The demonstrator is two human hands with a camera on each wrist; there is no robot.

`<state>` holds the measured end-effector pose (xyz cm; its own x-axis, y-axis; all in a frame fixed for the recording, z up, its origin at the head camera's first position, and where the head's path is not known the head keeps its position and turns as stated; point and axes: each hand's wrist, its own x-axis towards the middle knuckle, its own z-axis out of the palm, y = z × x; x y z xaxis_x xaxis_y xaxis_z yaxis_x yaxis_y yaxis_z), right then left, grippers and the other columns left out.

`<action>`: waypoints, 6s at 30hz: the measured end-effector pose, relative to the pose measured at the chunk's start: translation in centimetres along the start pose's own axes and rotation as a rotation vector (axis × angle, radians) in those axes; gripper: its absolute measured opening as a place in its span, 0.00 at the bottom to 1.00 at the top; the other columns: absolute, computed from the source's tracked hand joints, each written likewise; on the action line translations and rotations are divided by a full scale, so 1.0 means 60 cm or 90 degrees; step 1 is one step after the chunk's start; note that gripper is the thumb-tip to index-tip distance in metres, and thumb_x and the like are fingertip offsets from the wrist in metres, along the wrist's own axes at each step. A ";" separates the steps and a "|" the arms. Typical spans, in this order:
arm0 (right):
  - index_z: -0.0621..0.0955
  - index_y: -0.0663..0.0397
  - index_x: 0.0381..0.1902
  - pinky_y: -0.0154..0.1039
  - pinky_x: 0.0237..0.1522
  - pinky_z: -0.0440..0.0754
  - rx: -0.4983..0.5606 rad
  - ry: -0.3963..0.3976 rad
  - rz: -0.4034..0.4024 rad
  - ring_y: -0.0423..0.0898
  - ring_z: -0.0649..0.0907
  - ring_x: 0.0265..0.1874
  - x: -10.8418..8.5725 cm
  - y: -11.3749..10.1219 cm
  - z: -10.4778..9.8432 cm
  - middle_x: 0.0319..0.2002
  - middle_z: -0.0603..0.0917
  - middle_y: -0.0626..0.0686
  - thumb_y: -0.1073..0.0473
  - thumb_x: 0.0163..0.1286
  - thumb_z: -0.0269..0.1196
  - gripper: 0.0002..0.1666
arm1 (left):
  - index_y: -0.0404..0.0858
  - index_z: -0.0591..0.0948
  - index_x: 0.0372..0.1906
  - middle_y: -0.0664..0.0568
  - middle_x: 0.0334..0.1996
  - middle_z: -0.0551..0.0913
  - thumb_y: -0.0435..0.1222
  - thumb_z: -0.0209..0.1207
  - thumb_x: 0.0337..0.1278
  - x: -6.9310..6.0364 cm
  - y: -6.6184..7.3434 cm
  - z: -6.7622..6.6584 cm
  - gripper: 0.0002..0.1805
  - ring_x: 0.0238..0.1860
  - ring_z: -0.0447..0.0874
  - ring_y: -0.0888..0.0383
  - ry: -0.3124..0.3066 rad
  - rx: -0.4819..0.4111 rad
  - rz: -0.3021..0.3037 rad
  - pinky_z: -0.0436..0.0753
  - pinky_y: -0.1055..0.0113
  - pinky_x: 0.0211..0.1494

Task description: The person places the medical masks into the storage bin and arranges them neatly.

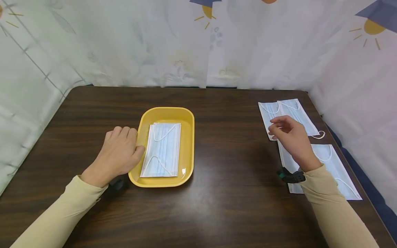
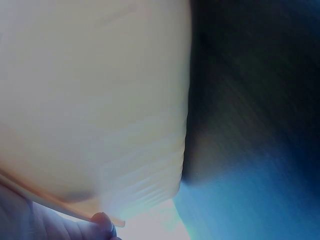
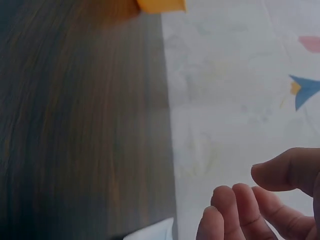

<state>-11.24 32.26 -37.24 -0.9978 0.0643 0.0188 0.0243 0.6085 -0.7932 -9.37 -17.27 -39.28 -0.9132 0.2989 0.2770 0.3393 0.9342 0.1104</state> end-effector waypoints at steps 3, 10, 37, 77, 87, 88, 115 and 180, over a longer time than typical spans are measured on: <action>0.77 0.54 0.63 0.24 0.41 0.82 -0.036 -0.006 0.018 0.29 0.87 0.37 -0.005 0.018 -0.015 0.39 0.86 0.29 0.47 0.75 0.62 0.25 | 0.38 0.64 0.22 0.47 0.22 0.64 0.37 0.47 0.54 -0.001 0.000 0.000 0.10 0.28 0.61 0.47 0.006 -0.002 0.004 0.63 0.56 0.35; 0.74 0.55 0.68 0.26 0.38 0.81 -0.101 -0.016 0.056 0.23 0.85 0.37 -0.016 0.054 -0.043 0.40 0.83 0.23 0.43 0.76 0.61 0.32 | 0.38 0.64 0.21 0.47 0.21 0.64 0.37 0.46 0.54 -0.003 0.000 0.000 0.10 0.28 0.60 0.47 0.012 -0.005 0.008 0.61 0.57 0.34; 0.72 0.63 0.67 0.34 0.34 0.76 -0.293 -0.085 0.124 0.69 0.81 0.54 -0.059 0.145 -0.111 0.57 0.81 0.73 0.51 0.72 0.65 0.33 | 0.38 0.62 0.21 0.46 0.21 0.63 0.37 0.45 0.54 -0.001 -0.004 0.004 0.11 0.27 0.59 0.47 0.025 -0.013 0.015 0.59 0.58 0.34; 0.72 0.71 0.66 0.33 0.35 0.76 -0.294 -0.118 0.111 0.53 0.80 0.43 -0.063 0.096 -0.066 0.51 0.82 0.67 0.51 0.73 0.63 0.34 | 0.39 0.63 0.20 0.46 0.21 0.64 0.37 0.47 0.54 0.000 0.001 0.002 0.11 0.27 0.60 0.46 0.035 -0.009 0.023 0.61 0.57 0.33; 0.53 0.74 0.74 0.38 0.38 0.81 -0.201 -0.204 0.136 0.52 0.84 0.42 -0.062 0.090 -0.058 0.53 0.80 0.74 0.54 0.60 0.76 0.60 | 0.39 0.63 0.20 0.46 0.21 0.63 0.38 0.47 0.55 -0.002 -0.003 0.003 0.12 0.27 0.59 0.47 0.025 -0.004 0.017 0.60 0.58 0.34; 0.52 0.75 0.74 0.37 0.37 0.82 -0.192 -0.207 0.133 0.48 0.85 0.39 -0.063 0.089 -0.054 0.52 0.80 0.74 0.56 0.60 0.76 0.59 | 0.39 0.62 0.20 0.46 0.21 0.63 0.38 0.47 0.55 -0.002 -0.003 0.003 0.12 0.27 0.59 0.47 0.025 -0.005 0.017 0.60 0.58 0.34; 0.70 0.58 0.70 0.39 0.36 0.85 -0.135 -0.243 0.141 0.39 0.86 0.36 -0.073 0.062 -0.024 0.49 0.86 0.57 0.41 0.76 0.60 0.36 | 0.39 0.62 0.20 0.47 0.20 0.62 0.37 0.44 0.53 -0.002 -0.003 0.001 0.10 0.26 0.57 0.48 0.041 -0.012 0.025 0.58 0.59 0.32; 0.73 0.60 0.60 0.31 0.44 0.87 0.322 -0.232 0.146 0.34 0.87 0.44 0.001 -0.074 0.059 0.47 0.86 0.40 0.55 0.73 0.66 0.24 | 0.38 0.65 0.23 0.46 0.23 0.65 0.38 0.48 0.55 -0.007 -0.002 0.003 0.11 0.29 0.61 0.46 0.019 -0.009 0.005 0.63 0.56 0.36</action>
<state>-11.62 26.78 -35.87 -0.9304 -0.1775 -0.3206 0.2942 0.1599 -0.9423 -9.05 -17.51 -39.56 -0.9034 0.3006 0.3059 0.3499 0.9290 0.1207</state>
